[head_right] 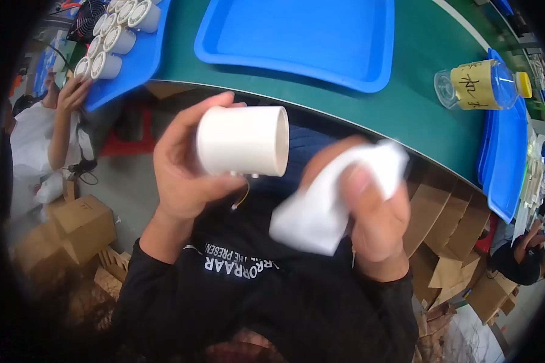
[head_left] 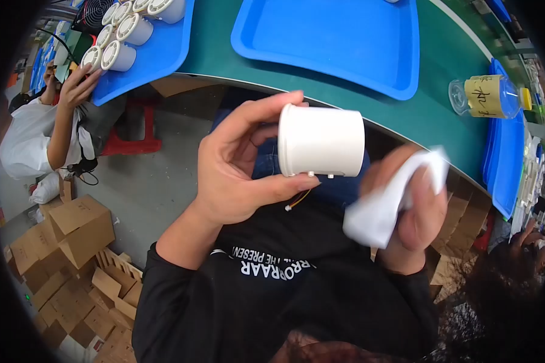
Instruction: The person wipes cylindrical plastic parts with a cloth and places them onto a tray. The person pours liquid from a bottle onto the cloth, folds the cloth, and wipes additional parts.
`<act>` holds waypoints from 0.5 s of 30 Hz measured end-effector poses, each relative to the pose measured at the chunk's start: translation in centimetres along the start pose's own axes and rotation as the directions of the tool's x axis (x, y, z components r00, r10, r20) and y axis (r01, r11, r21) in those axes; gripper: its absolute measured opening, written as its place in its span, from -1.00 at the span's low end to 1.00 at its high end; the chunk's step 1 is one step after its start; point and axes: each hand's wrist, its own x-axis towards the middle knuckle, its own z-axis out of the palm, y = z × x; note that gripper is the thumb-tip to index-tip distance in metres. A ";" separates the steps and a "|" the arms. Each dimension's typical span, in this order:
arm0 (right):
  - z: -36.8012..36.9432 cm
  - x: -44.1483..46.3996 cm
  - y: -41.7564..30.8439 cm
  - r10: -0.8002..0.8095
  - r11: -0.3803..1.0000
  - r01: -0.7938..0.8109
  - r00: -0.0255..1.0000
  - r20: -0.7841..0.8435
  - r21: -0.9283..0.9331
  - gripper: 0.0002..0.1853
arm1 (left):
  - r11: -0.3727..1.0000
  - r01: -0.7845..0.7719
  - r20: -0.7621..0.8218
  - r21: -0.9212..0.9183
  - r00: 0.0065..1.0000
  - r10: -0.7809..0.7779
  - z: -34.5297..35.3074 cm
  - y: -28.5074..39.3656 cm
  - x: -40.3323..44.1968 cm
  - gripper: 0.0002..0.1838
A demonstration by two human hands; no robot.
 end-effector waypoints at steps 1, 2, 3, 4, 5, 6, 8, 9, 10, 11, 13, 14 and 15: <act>0.3 0.5 -0.2 -0.220 0.964 0.167 0.940 -0.260 -0.208 -0.47 | 0.999 -0.035 -0.003 0.037 0.999 0.035 0.5 -0.6 0.1 -0.11; 0.7 0.9 -0.2 -0.283 0.917 0.168 0.914 -0.292 -0.363 -0.49 | 0.994 -0.044 0.003 0.102 0.999 0.044 0.2 -0.2 0.1 -0.13; 1.1 1.8 0.4 -0.377 0.859 0.217 0.881 -0.286 -0.463 -0.48 | 0.984 -0.054 0.009 0.167 0.999 0.053 0.0 0.5 0.2 -0.14; 1.1 2.2 1.2 -0.445 0.803 0.306 0.879 -0.171 -0.511 -0.46 | 0.982 -0.047 0.003 0.181 0.999 0.047 0.5 0.3 0.2 -0.15; 1.2 2.5 1.9 -0.457 0.819 0.389 0.887 -0.069 -0.422 -0.44 | 0.983 -0.045 -0.008 0.177 0.999 0.048 0.7 0.0 0.5 -0.17; 1.5 2.5 2.3 -0.443 0.859 0.424 0.897 0.001 -0.287 -0.42 | 0.984 -0.044 -0.019 0.173 0.999 0.048 0.8 -0.2 0.8 -0.19; 2.1 2.9 2.0 -0.320 0.945 0.323 0.946 0.058 -0.056 -0.40 | 0.989 -0.016 -0.066 0.149 0.998 0.026 0.5 0.0 1.0 -0.22; 2.5 2.4 2.1 -0.242 0.969 0.243 0.970 0.034 -0.047 -0.38 | 0.992 0.020 -0.060 0.127 0.998 -0.013 0.3 0.2 1.0 -0.23; 2.8 2.1 2.4 -0.158 0.987 0.158 0.987 0.009 -0.033 -0.37 | 0.992 0.062 -0.054 0.107 0.997 -0.056 0.1 0.4 0.9 -0.24; 3.0 2.0 3.4 -0.224 0.950 0.222 0.974 0.016 -0.220 -0.45 | 0.991 0.106 -0.048 0.086 0.994 -0.102 -0.1 0.6 0.7 -0.25; 4.0 1.8 4.7 -0.327 0.853 0.286 0.945 -0.021 -0.438 -0.55 | 0.985 0.127 -0.059 0.113 0.991 -0.121 -0.5 1.0 0.3 -0.27; 4.0 1.8 4.7 -0.205 0.936 0.184 0.978 -0.040 -0.299 -0.58 | 0.983 0.136 -0.059 0.125 0.990 -0.129 -0.5 1.1 0.4 -0.28; 3.8 1.9 4.6 -0.080 0.985 0.072 0.996 -0.042 -0.158 -0.60 | 0.925 -0.044 0.043 0.377 0.999 0.030 -1.0 1.5 0.6 -0.30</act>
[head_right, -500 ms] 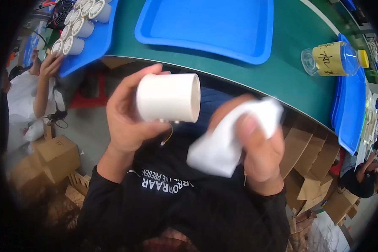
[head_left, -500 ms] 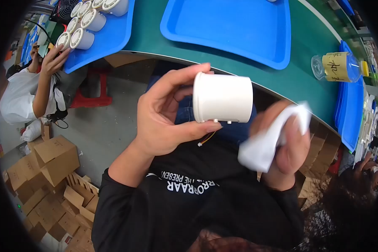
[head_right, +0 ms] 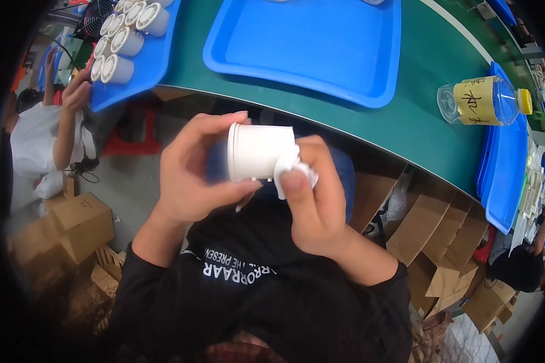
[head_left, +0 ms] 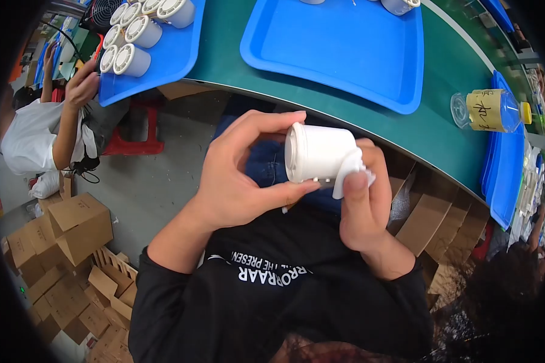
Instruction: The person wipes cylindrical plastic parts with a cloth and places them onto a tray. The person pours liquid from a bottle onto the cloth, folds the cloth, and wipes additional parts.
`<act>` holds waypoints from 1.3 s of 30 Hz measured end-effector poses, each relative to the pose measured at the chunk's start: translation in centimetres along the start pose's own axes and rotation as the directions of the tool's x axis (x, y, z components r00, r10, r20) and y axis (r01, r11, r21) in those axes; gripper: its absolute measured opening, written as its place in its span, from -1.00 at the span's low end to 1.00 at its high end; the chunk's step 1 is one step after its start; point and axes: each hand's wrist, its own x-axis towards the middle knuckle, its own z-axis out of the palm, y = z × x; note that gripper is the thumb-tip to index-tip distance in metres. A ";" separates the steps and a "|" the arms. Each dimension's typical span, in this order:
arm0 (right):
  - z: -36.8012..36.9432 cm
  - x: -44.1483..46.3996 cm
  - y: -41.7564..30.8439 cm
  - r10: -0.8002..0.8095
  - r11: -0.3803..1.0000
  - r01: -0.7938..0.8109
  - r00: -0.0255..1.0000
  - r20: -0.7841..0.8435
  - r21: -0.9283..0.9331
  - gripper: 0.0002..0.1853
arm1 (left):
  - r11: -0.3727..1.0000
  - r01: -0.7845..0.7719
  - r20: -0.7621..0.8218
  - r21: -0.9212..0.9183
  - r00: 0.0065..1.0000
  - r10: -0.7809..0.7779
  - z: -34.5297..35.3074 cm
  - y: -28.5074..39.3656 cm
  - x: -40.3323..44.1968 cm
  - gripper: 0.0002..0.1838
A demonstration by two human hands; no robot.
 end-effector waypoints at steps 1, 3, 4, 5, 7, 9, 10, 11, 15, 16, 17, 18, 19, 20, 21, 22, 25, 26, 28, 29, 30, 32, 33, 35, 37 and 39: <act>-0.3 0.2 -0.1 0.122 0.983 -0.125 0.992 0.033 0.137 -0.63 | 0.951 -0.186 0.081 0.246 0.982 0.171 -1.1 0.2 0.4 -0.31; -1.0 2.3 -1.1 0.345 0.855 -0.360 0.932 0.111 0.373 -0.63 | 0.707 -0.503 0.292 0.497 0.864 0.410 -1.8 0.3 1.5 -0.36; -0.8 2.6 -1.6 0.388 0.806 -0.397 0.915 0.115 0.439 -0.63 | 0.706 -0.518 0.310 0.482 0.855 0.416 -1.8 0.6 1.8 -0.34; -1.7 2.4 -1.6 0.345 0.835 -0.377 0.926 0.153 0.400 -0.69 | 0.697 -0.539 0.327 0.473 0.842 0.430 -2.0 0.9 2.3 -0.32; -2.1 1.6 -1.4 0.018 0.993 -0.022 0.999 0.043 0.116 -0.74 | 0.777 -0.438 0.276 0.453 0.897 0.344 -1.8 1.9 2.5 -0.25; -2.3 1.2 -1.7 -0.371 0.878 0.364 0.928 0.038 -0.311 -0.78 | 0.972 -0.135 0.175 0.191 0.979 0.102 -1.1 2.8 2.0 -0.20; -2.6 1.6 -1.2 -0.595 0.649 0.588 0.788 0.159 -0.483 -0.74 | 0.996 0.065 0.190 -0.059 0.980 -0.053 -0.8 2.8 1.8 -0.22; -2.4 1.5 -1.2 -0.666 0.546 0.646 0.721 0.191 -0.534 -0.75 | 0.832 0.385 0.295 -0.399 0.913 -0.281 -0.4 2.7 1.7 -0.21; -2.5 1.9 -0.9 -0.676 0.562 0.636 0.722 0.150 -0.530 -0.74 | 0.879 0.359 0.296 -0.313 0.916 -0.269 0.0 2.8 2.9 -0.20; -2.3 1.6 -1.6 -0.498 0.776 0.471 0.866 0.052 -0.420 -0.75 | 0.987 0.144 0.250 -0.077 0.961 -0.121 0.0 2.6 3.3 -0.18; -2.1 1.3 -2.3 -0.289 0.924 0.265 0.956 -0.050 -0.276 -0.75 | 0.981 -0.087 0.246 0.173 0.968 0.042 -0.3 2.4 3.8 -0.17; -2.2 1.9 -3.6 0.097 0.994 -0.093 0.993 -0.065 0.063 -0.73 | 0.859 -0.308 0.285 0.409 0.937 0.200 -0.4 2.3 4.3 -0.15; -2.8 2.9 -3.3 0.162 0.970 -0.160 0.987 0.003 0.183 -0.71 | 0.829 -0.347 0.297 0.438 0.927 0.231 -0.5 2.2 4.5 -0.14; -3.5 3.5 -2.9 0.211 0.929 -0.225 0.974 0.082 0.295 -0.69 | 0.797 -0.385 0.308 0.466 0.915 0.261 -0.5 2.1 4.8 -0.13; -3.4 3.3 -2.8 0.195 0.933 -0.201 0.980 0.051 0.299 -0.73 | 0.808 -0.386 0.312 0.445 0.913 0.264 -0.6 2.1 5.1 -0.14; -3.5 3.4 -2.8 0.000 0.992 0.002 1.000 -0.009 0.127 -0.75 | 0.820 -0.385 0.313 0.423 0.912 0.266 -0.7 2.2 5.5 -0.15; -4.2 3.6 -2.4 -0.485 0.811 0.472 0.873 0.055 -0.346 -0.71 | 0.986 0.119 0.197 -0.121 0.976 -0.094 0.4 3.2 5.3 -0.20; -4.6 3.7 -2.2 -0.610 0.669 0.578 0.786 0.099 -0.467 -0.68 | 0.928 0.262 0.212 -0.265 0.955 -0.209 0.4 3.4 5.5 -0.21; -5.0 3.6 -2.7 -0.708 0.477 0.671 0.676 0.204 -0.567 -0.65 | 0.788 0.476 0.346 -0.391 0.869 -0.353 -0.4 3.8 6.3 -0.23; -5.2 3.3 -2.9 -0.701 0.470 0.677 0.676 0.226 -0.567 -0.64 | 0.763 0.499 0.325 -0.411 0.862 -0.388 0.1 4.2 6.6 -0.25; -5.3 3.2 -2.8 -0.716 0.456 0.682 0.662 0.219 -0.572 -0.65 | 0.762 0.501 0.356 -0.410 0.857 -0.371 0.1 4.2 6.9 -0.25; -5.7 3.1 -2.5 -0.725 0.478 0.667 0.667 0.171 -0.572 -0.67 | 0.762 0.507 0.427 -0.403 0.841 -0.333 0.3 4.2 7.7 -0.25; -5.9 3.2 -2.4 -0.717 0.514 0.649 0.684 0.134 -0.561 -0.68 | 0.795 0.484 0.420 -0.365 0.848 -0.323 0.6 4.2 8.0 -0.26; -6.5 3.5 -2.5 -0.637 0.670 0.560 0.771 0.011 -0.488 -0.71 | 0.928 0.340 0.361 -0.153 0.893 -0.268 1.8 4.0 8.7 -0.25; -7.1 4.0 -2.5 -0.638 0.696 0.562 0.769 -0.025 -0.447 -0.71 | 0.937 0.341 0.335 -0.079 0.894 -0.297 2.4 3.4 9.2 -0.21; -7.6 4.6 -2.6 -0.682 0.668 0.601 0.730 -0.037 -0.439 -0.70 | 0.929 0.323 0.379 -0.181 0.894 -0.237 2.4 3.5 10.2 -0.19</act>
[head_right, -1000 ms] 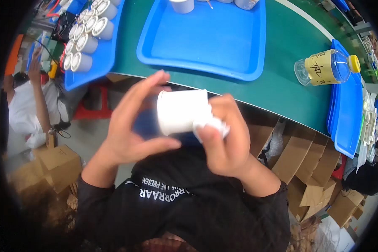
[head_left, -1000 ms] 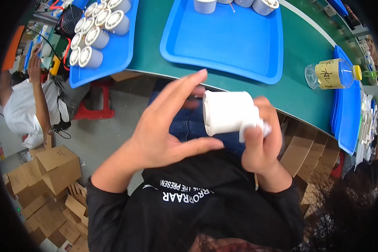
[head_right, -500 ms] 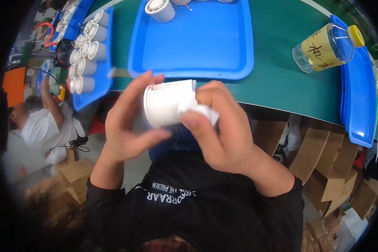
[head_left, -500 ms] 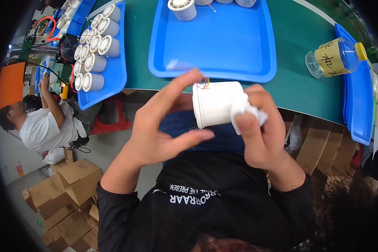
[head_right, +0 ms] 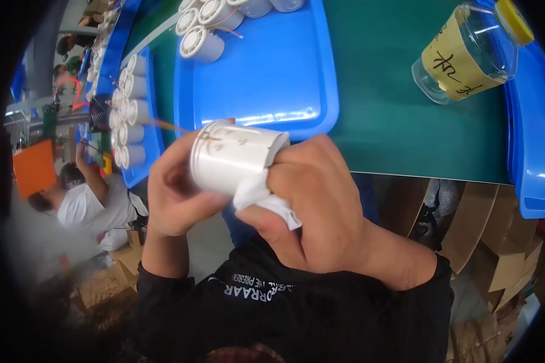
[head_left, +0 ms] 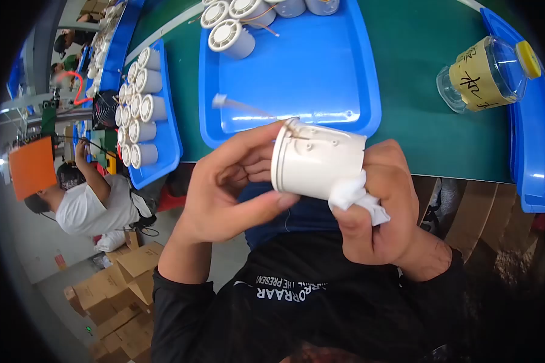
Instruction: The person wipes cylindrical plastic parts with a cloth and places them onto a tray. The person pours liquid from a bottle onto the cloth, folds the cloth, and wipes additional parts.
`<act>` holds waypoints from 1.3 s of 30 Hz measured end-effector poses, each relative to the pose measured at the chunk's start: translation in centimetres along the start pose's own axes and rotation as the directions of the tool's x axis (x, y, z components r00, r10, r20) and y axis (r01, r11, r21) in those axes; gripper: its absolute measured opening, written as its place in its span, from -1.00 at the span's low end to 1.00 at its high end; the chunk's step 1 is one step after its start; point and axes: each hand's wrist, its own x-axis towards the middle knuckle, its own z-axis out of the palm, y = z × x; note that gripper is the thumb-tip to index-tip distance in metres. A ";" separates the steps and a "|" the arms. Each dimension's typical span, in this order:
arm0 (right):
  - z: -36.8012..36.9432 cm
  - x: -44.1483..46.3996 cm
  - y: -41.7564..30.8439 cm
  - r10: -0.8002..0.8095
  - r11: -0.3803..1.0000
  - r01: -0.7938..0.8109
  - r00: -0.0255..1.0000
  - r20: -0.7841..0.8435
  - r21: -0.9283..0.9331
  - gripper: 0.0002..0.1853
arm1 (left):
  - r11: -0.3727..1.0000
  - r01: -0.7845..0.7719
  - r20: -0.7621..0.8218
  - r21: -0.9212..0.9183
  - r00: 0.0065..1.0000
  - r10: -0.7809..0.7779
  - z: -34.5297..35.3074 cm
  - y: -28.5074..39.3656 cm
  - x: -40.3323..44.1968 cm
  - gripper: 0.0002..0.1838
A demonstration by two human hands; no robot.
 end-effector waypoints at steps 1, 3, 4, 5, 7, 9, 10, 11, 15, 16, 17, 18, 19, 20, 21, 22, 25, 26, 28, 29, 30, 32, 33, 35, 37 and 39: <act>-0.2 0.2 0.3 -0.036 0.999 0.036 0.999 0.008 -0.023 -0.69 | 0.998 0.008 0.017 -0.060 1.000 -0.007 0.0 0.2 0.6 -0.18; -0.7 0.5 0.9 -0.108 0.992 0.110 0.994 0.023 -0.068 -0.67 | 0.983 0.029 0.050 -0.179 0.999 -0.020 0.2 0.7 1.7 -0.17; -1.0 0.3 1.3 -0.126 0.987 0.132 0.990 0.066 -0.093 -0.68 | 0.970 0.096 0.058 -0.221 0.995 -0.085 -0.2 0.9 2.2 -0.17; -0.9 0.0 1.6 -0.147 0.982 0.154 0.986 0.072 -0.105 -0.67 | 0.968 0.121 0.054 -0.219 0.992 -0.111 0.0 1.2 2.6 -0.19; -0.9 -0.4 2.1 -0.173 0.976 0.181 0.983 0.069 -0.125 -0.67 | 0.962 0.169 0.045 -0.216 0.986 -0.163 0.2 1.6 3.4 -0.23; -1.2 -0.5 2.4 -0.175 0.972 0.181 0.983 0.049 -0.148 -0.66 | 0.972 0.185 0.067 -0.143 0.982 -0.177 0.3 1.9 3.8 -0.26; -1.3 -0.4 2.6 -0.128 0.987 0.128 0.992 0.006 -0.097 -0.67 | 0.988 0.135 0.021 -0.074 0.991 -0.134 1.0 2.0 3.9 -0.25; -1.3 -0.4 2.9 -0.077 0.996 0.076 0.996 -0.034 -0.042 -0.68 | 0.995 0.041 0.004 0.091 0.999 -0.042 1.3 1.7 4.0 -0.23; -3.3 1.9 2.0 0.748 0.270 -0.714 0.578 0.326 0.646 -0.72 | 0.669 -0.324 0.159 0.669 0.942 0.297 1.2 0.6 5.0 -0.20; -3.9 1.8 3.5 0.724 0.197 -0.743 0.550 0.416 0.640 -0.62 | 0.610 -0.367 0.217 0.702 0.927 0.308 1.0 0.7 5.3 -0.19; -3.7 2.3 3.5 0.759 0.118 -0.684 0.530 0.379 0.720 -0.60 | 0.547 -0.410 0.275 0.730 0.909 0.314 0.9 0.9 5.5 -0.18; -3.9 2.4 3.8 0.747 0.060 -0.646 0.535 0.395 0.761 -0.60 | 0.555 -0.405 0.268 0.726 0.911 0.314 0.9 0.9 5.6 -0.17; -4.2 2.4 3.9 0.743 0.021 -0.594 0.547 0.385 0.804 -0.59 | 0.564 -0.399 0.260 0.723 0.914 0.312 0.8 0.9 5.7 -0.15; -4.5 2.5 4.0 0.739 -0.019 -0.540 0.559 0.375 0.842 -0.59 | 0.574 -0.393 0.252 0.719 0.916 0.311 0.8 0.9 5.8 -0.14; -4.8 2.6 3.7 0.745 -0.034 -0.472 0.576 0.337 0.881 -0.58 | 0.586 -0.379 0.238 0.716 0.922 0.305 0.7 0.9 5.9 -0.14; -5.2 2.5 3.6 0.738 -0.009 -0.428 0.607 0.295 0.904 -0.57 | 0.600 -0.366 0.225 0.712 0.927 0.299 0.7 0.8 6.0 -0.14; -6.2 2.0 3.7 0.708 0.127 -0.387 0.681 0.190 0.913 -0.53 | 0.622 -0.334 0.156 0.708 0.933 0.323 1.3 1.0 6.7 -0.23; -6.4 1.9 3.8 0.713 0.180 -0.415 0.679 0.172 0.892 -0.51 | 0.627 -0.323 0.127 0.709 0.933 0.337 1.5 1.1 6.9 -0.27; -6.8 1.8 4.3 0.734 0.261 -0.498 0.659 0.166 0.827 -0.48 | 0.630 -0.325 0.132 0.705 0.933 0.334 1.3 1.0 7.2 -0.28; -6.8 1.7 4.3 0.724 0.371 -0.536 0.679 0.126 0.759 -0.48 | 0.633 -0.326 0.134 0.703 0.934 0.332 1.2 0.9 7.2 -0.28; -6.8 1.7 4.3 0.712 0.473 -0.566 0.697 0.086 0.675 -0.48 | 0.614 -0.321 0.143 0.721 0.936 0.321 1.2 1.0 7.3 -0.28; -5.9 1.6 4.2 0.465 0.840 -0.455 0.885 0.040 0.297 -0.50 | 0.574 -0.313 0.162 0.757 0.940 0.299 1.5 1.2 7.5 -0.27; -5.3 1.6 4.3 0.237 0.971 -0.239 0.969 0.072 0.019 -0.53 | 0.587 -0.271 0.118 0.763 0.951 0.286 1.7 1.4 7.1 -0.28; -4.5 2.0 4.1 -0.015 0.948 0.060 0.990 0.143 -0.313 -0.56 | 0.607 -0.183 0.027 0.773 0.966 0.257 2.0 1.9 5.9 -0.28; -4.6 2.0 4.3 0.104 0.952 -0.053 0.982 0.157 -0.301 -0.57 | 0.597 -0.227 0.098 0.770 0.966 0.241 0.8 2.2 6.2 -0.36; -5.6 1.6 5.4 0.386 0.922 -0.386 0.918 0.085 -0.020 -0.59 | 0.620 -0.230 0.047 0.750 0.954 0.298 0.6 1.4 7.0 -0.33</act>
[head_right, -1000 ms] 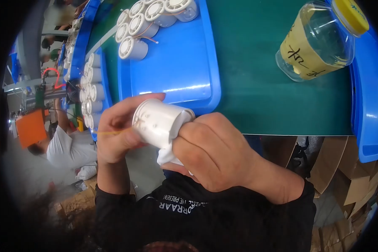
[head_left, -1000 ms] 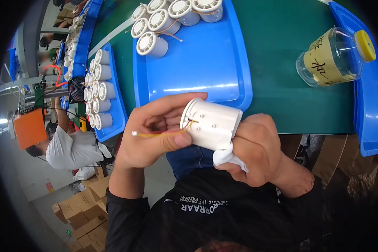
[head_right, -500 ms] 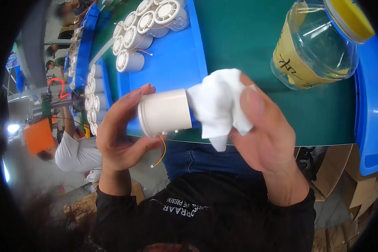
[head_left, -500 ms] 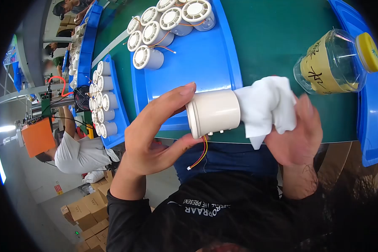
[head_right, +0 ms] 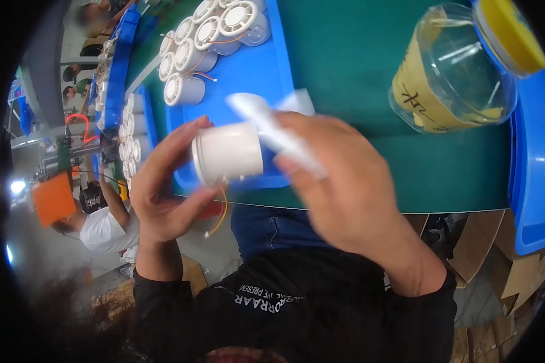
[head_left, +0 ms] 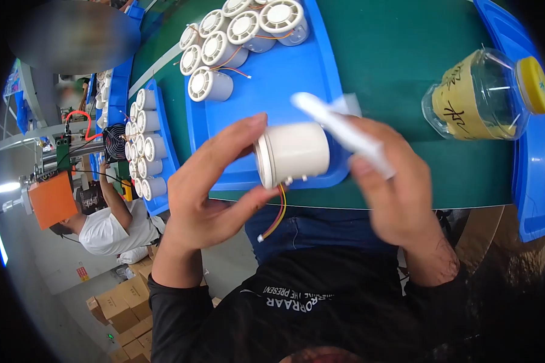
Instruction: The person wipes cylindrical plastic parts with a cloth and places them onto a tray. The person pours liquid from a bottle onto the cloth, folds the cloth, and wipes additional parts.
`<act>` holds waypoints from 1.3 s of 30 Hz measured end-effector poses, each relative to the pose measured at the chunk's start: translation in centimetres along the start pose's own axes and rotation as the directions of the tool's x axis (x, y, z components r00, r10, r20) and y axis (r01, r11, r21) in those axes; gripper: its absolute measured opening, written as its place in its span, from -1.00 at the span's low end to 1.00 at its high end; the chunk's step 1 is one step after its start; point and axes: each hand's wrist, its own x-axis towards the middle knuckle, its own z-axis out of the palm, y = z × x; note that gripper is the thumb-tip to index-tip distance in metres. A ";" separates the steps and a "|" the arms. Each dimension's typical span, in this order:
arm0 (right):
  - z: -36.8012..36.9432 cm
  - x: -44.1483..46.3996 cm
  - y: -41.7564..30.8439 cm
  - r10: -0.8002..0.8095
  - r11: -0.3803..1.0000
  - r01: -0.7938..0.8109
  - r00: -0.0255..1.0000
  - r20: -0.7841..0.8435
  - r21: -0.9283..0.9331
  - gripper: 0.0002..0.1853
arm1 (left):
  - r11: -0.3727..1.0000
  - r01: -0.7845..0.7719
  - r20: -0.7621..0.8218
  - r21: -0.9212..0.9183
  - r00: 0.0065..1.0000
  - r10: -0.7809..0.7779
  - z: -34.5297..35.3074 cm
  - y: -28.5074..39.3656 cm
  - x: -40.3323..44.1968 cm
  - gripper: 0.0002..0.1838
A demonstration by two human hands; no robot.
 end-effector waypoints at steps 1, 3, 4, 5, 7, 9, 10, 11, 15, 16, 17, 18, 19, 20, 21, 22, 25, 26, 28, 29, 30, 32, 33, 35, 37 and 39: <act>-0.6 -0.7 -0.9 0.211 0.946 -0.204 0.978 0.000 0.254 -0.57 | 0.995 -0.029 0.002 0.091 1.000 0.029 -0.4 -0.4 0.3 -0.32; -1.1 -1.5 -1.5 0.431 0.760 -0.383 0.902 0.035 0.526 -0.53 | 0.960 -0.085 0.013 0.267 0.996 0.084 -1.5 -1.3 1.1 -0.30; -0.9 -2.1 -1.2 0.458 0.728 -0.385 0.889 0.016 0.567 -0.53 | 0.926 -0.107 0.013 0.361 0.994 0.110 -1.8 -1.8 1.7 -0.31; -0.8 -2.0 -1.5 0.469 0.699 -0.390 0.883 0.028 0.599 -0.54 | 0.883 -0.129 0.014 0.451 0.990 0.137 -2.0 -2.4 2.7 -0.33; -0.4 -1.7 -2.3 0.481 0.638 -0.408 0.873 0.076 0.653 -0.57 | 0.781 -0.138 0.013 0.609 0.986 0.164 -2.7 -4.3 4.5 -0.37; -0.7 -1.4 -4.1 0.444 0.583 -0.435 0.878 0.179 0.686 -0.61 | 0.689 -0.127 0.026 0.713 0.987 0.156 -2.5 -7.0 5.8 -0.41; -0.8 -1.0 -5.0 0.418 0.565 -0.454 0.877 0.236 0.689 -0.62 | 0.695 -0.072 -0.027 0.716 0.991 0.130 -2.2 -7.5 6.1 -0.44; -0.8 -0.8 -5.9 0.396 0.551 -0.480 0.870 0.292 0.683 -0.62 | 0.699 -0.076 -0.038 0.711 0.989 0.146 -2.1 -7.6 6.1 -0.45; -0.6 0.3 -9.1 0.295 0.549 -0.569 0.818 0.495 0.613 -0.64 | 0.745 0.004 -0.122 0.668 0.987 0.103 -4.0 -7.1 4.3 -0.46; -0.6 0.5 -9.6 0.278 0.558 -0.585 0.800 0.532 0.588 -0.65 | 0.721 0.058 -0.146 0.691 0.987 0.060 -5.0 -7.2 3.2 -0.46; -0.5 0.6 -10.0 0.262 0.563 -0.604 0.778 0.571 0.564 -0.65 | 0.691 0.116 -0.168 0.713 0.986 0.008 -6.3 -7.3 1.8 -0.46; -0.4 0.7 -10.2 0.258 0.565 -0.620 0.759 0.598 0.544 -0.65 | 0.653 0.178 -0.196 0.736 0.979 -0.045 -7.7 -7.6 0.0 -0.46; -0.3 0.9 -10.5 0.250 0.569 -0.633 0.741 0.624 0.524 -0.66 | 0.600 0.275 -0.237 0.751 0.961 -0.143 -9.2 -8.0 -2.3 -0.45; -0.1 1.0 -10.8 0.249 0.575 -0.644 0.725 0.642 0.504 -0.66 | 0.533 0.371 -0.290 0.760 0.928 -0.234 -10.8 -8.5 -4.9 -0.45; 0.4 0.9 -10.9 0.253 0.577 -0.657 0.709 0.658 0.485 -0.66 | 0.478 0.446 -0.293 0.757 0.885 -0.361 -12.3 -8.3 -7.2 -0.44; 1.0 0.9 -10.9 0.268 0.571 -0.674 0.693 0.670 0.469 -0.66 | 0.382 0.572 -0.363 0.726 0.790 -0.494 -13.1 -7.6 -9.5 -0.42; 4.6 -0.6 -7.6 0.348 0.556 -0.720 0.656 0.669 0.416 -0.66 | 0.319 0.683 -0.424 0.657 0.684 -0.593 -14.7 -7.9 -14.7 -0.35; 6.7 -1.6 -5.7 0.343 0.569 -0.703 0.675 0.653 0.427 -0.72 | 0.341 0.726 -0.432 0.597 0.650 -0.625 -14.9 -8.4 -15.9 -0.31; 8.6 -3.1 -3.5 0.342 0.563 -0.738 0.618 0.708 0.372 -0.66 | 0.361 0.779 -0.450 0.513 0.602 -0.660 -14.9 -9.0 -17.3 -0.26; 9.6 -4.1 -3.2 0.358 0.538 -0.767 0.585 0.728 0.351 -0.66 | 0.342 0.810 -0.468 0.477 0.564 -0.681 -14.7 -8.6 -16.8 -0.24; 10.4 -5.2 -2.9 0.380 0.511 -0.794 0.551 0.743 0.328 -0.65 | 0.328 0.836 -0.480 0.440 0.528 -0.701 -14.6 -8.4 -16.2 -0.22; 11.6 -7.4 -2.5 0.412 0.516 -0.809 0.521 0.747 0.280 -0.64 | 0.304 0.814 -0.528 0.495 0.560 -0.639 -14.5 -9.7 -17.5 -0.21; 12.2 -8.2 -2.5 0.434 0.575 -0.787 0.526 0.732 0.225 -0.63 | 0.295 0.792 -0.535 0.535 0.587 -0.608 -14.7 -10.6 -18.2 -0.21; 12.5 -8.8 -2.7 0.452 0.613 -0.773 0.511 0.731 0.161 -0.64 | 0.297 0.787 -0.519 0.540 0.590 -0.619 -15.5 -12.0 -18.6 -0.24; 12.9 -9.3 -3.1 0.468 0.616 -0.772 0.521 0.714 0.160 -0.64 | 0.282 0.793 -0.509 0.540 0.574 -0.641 -16.5 -14.0 -18.6 -0.26; 13.3 -9.6 -3.0 0.471 0.647 -0.747 0.549 0.690 0.152 -0.63 | 0.343 0.786 -0.506 0.515 0.601 -0.618 -16.7 -14.8 -18.9 -0.31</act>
